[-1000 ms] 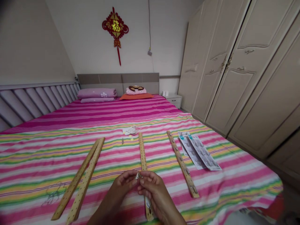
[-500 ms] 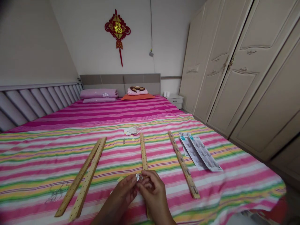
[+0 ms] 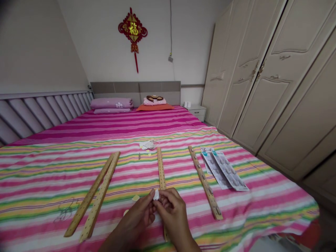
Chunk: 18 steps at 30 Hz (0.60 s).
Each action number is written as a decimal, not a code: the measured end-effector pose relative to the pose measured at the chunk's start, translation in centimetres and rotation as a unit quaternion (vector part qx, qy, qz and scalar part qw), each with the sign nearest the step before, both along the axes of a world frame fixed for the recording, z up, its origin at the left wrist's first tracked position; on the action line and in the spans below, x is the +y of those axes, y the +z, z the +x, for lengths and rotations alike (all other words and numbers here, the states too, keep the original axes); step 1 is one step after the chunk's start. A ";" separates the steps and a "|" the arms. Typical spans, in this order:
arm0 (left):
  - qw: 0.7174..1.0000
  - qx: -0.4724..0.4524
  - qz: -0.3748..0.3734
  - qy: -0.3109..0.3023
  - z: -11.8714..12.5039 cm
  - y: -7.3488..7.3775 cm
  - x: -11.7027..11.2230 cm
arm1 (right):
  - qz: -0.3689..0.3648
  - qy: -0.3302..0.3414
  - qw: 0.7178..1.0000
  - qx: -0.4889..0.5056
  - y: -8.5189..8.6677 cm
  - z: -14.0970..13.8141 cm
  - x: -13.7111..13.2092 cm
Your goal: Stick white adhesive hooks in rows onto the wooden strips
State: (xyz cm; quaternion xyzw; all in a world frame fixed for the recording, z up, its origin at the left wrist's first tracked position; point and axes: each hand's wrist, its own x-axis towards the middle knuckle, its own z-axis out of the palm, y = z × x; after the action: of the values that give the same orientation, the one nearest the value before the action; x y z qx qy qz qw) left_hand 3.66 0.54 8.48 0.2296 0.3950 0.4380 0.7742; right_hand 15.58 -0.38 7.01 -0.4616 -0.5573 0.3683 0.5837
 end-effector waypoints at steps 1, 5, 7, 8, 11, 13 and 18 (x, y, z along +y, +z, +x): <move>1.000 0.014 -0.006 -0.001 0.1 0.1 0.1 | -0.001 -0.002 1.000 -0.009 -0.1 0.1 0.1; 0.997 0.062 -0.036 0.003 0.5 0.2 0.5 | -0.004 -0.015 0.999 -0.034 -0.3 0.3 0.3; 0.996 0.083 -0.043 -0.001 0.6 0.2 0.7 | 0.002 -0.020 0.998 -0.051 -0.3 0.5 0.4; 0.995 0.092 -0.039 -0.001 0.7 0.3 0.7 | 0.005 -0.021 0.998 -0.062 -0.3 0.6 0.5; 0.993 0.119 -0.017 0.002 0.8 0.4 0.8 | 0.005 -0.023 0.996 -0.084 -0.6 1.0 0.9; 0.989 0.150 -0.017 -0.003 0.8 0.1 1.1 | -0.010 -0.029 0.997 -0.069 -1.0 1.3 1.3; 0.968 0.235 0.080 0.040 0.0 -2.1 2.2 | -0.072 -0.043 0.995 -0.060 -2.5 2.4 2.8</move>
State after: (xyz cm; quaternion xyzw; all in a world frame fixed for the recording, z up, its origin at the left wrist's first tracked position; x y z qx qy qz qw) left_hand 3.63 2.76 6.33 0.3716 0.5383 0.4324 0.6207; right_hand 18.02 2.38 4.55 -0.5475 -0.5426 0.3538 0.5298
